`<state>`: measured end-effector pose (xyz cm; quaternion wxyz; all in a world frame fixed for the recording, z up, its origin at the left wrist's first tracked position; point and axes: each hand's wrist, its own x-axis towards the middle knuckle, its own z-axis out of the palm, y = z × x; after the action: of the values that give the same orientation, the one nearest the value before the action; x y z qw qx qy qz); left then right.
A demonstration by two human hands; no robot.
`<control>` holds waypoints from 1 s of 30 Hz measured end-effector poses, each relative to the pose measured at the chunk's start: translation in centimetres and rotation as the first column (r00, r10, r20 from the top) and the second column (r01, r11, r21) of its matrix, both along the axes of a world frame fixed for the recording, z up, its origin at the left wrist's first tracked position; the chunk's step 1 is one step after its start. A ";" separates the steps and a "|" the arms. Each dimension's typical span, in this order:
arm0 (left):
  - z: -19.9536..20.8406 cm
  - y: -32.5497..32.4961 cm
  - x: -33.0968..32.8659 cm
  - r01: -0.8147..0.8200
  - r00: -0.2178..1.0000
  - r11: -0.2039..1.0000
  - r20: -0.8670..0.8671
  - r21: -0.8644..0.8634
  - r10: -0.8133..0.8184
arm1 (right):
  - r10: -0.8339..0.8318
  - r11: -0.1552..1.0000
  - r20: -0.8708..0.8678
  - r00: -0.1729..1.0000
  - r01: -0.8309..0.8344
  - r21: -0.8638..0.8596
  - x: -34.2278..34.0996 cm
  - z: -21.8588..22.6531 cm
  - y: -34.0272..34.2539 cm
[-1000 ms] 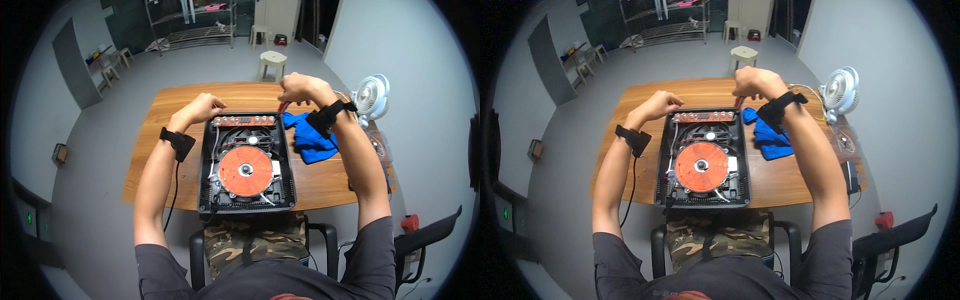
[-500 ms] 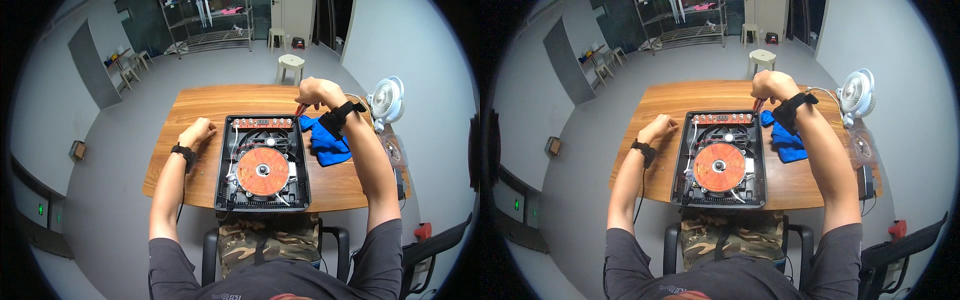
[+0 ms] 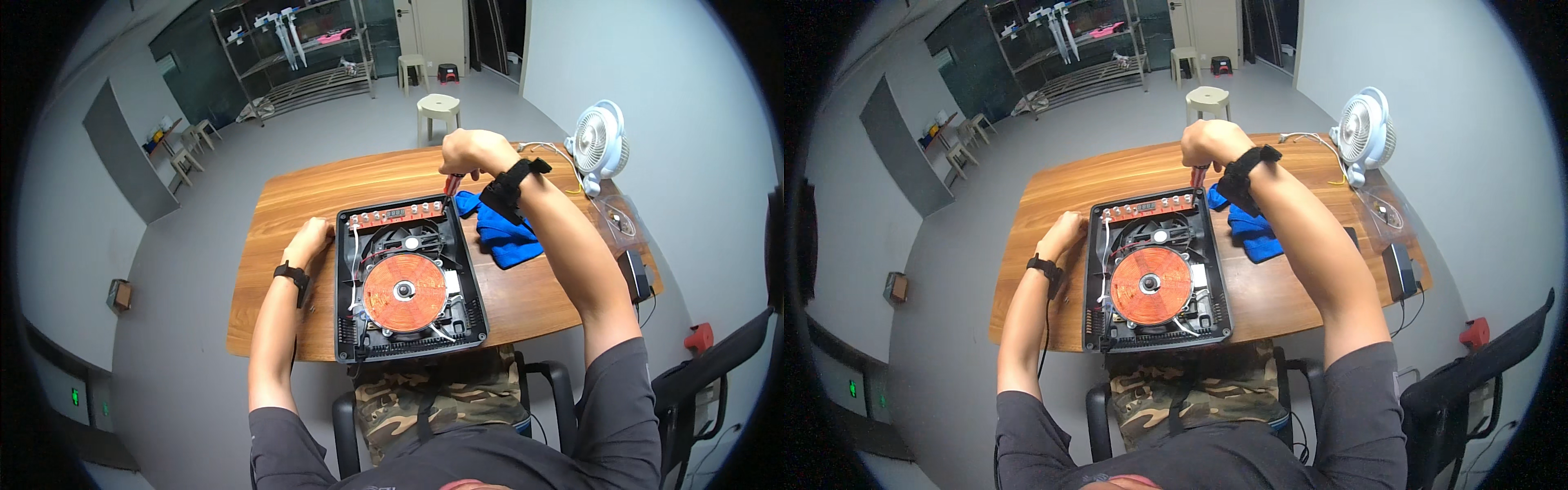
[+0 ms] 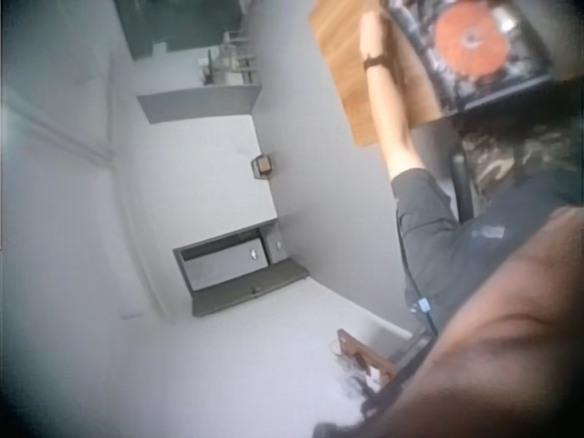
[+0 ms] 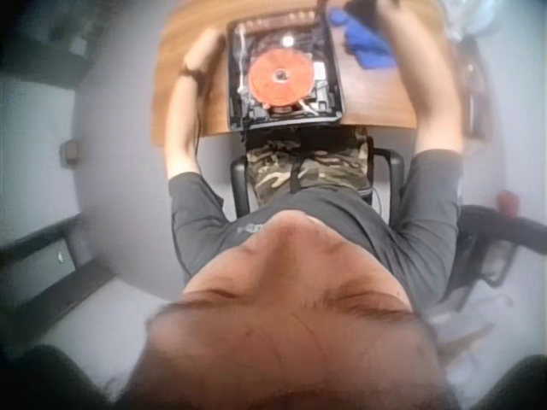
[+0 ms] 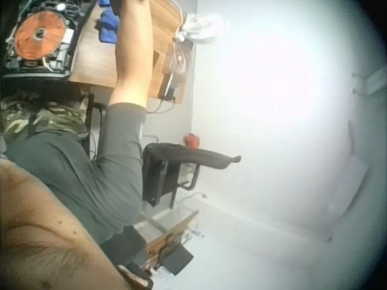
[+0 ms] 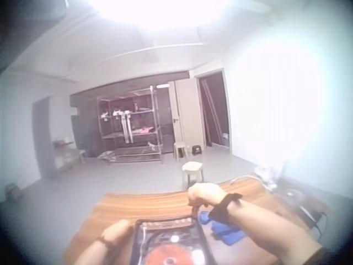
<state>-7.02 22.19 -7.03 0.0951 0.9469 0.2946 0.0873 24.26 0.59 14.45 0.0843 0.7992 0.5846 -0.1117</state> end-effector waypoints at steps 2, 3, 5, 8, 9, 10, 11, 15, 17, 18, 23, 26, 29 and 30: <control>-1.0 0.4 -0.2 -0.029 0.999 0.992 -0.009 0.120 0.031 | -0.009 1.000 0.001 1.000 0.009 0.010 -0.7 0.4 -0.3; -0.3 -0.5 0.2 -0.028 0.999 0.989 -0.013 0.144 0.030 | -0.033 0.999 0.002 0.999 0.033 0.006 -1.0 0.6 -0.5; -0.2 -0.8 0.6 0.014 0.999 0.984 -0.041 0.178 -0.007 | -0.027 0.999 0.033 0.999 0.026 0.029 -1.4 1.2 -1.6; 1.2 -2.1 1.2 0.034 0.999 0.978 -0.047 0.206 -0.024 | -0.016 0.991 -0.031 0.999 0.020 0.133 -0.8 1.4 -2.4; 1.5 -2.5 1.2 0.030 0.999 0.978 -0.044 0.208 -0.022 | 0.012 0.993 -0.067 0.998 -0.004 0.119 -0.5 1.2 -2.3; 1.3 -2.5 1.1 0.028 0.999 0.976 -0.034 0.215 -0.021 | 0.040 0.994 -0.103 0.994 -0.029 0.105 0.0 1.1 -2.0; 1.1 -2.3 1.0 0.026 0.999 0.975 -0.024 0.223 -0.021 | 0.067 0.994 -0.139 0.988 -0.055 0.092 0.5 0.9 -1.6; 1.0 -2.3 0.4 0.009 1.000 0.973 0.007 0.230 -0.011 | 0.141 0.984 -0.163 0.977 -0.120 0.133 -0.6 1.3 -1.8; 1.6 -2.4 0.5 -0.034 0.999 0.990 0.020 0.139 0.032 | 0.175 0.973 -0.156 0.972 -0.147 0.176 -0.6 0.9 -1.8; 1.9 -2.4 0.4 -0.058 0.998 0.994 0.026 0.095 0.056 | 0.167 0.972 -0.156 0.974 -0.135 0.194 -0.6 0.7 -1.7; 2.5 -2.2 -0.1 -0.037 0.986 0.999 0.165 0.006 0.035 | 0.153 0.964 -0.109 0.982 -0.125 0.234 -0.7 -0.3 -1.0; 3.5 -3.0 0.1 -0.001 0.970 1.000 0.241 -0.017 0.005 | 0.159 0.961 -0.102 0.982 -0.131 0.244 -0.1 -0.9 -0.8; 4.3 -4.0 -0.1 -0.003 0.958 0.995 0.284 -0.098 0.031 | 0.251 0.916 -0.113 0.961 -0.198 0.348 0.8 -1.2 -1.4; 4.7 -4.4 0.0 0.005 0.956 0.993 0.291 -0.115 0.029 | 0.264 0.911 -0.114 0.958 -0.209 0.355 1.4 -1.3 -1.6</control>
<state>-6.99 17.79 -2.33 0.1910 0.9147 0.2877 0.2100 25.62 -1.03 13.14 -0.0888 0.7132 0.6925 -0.0618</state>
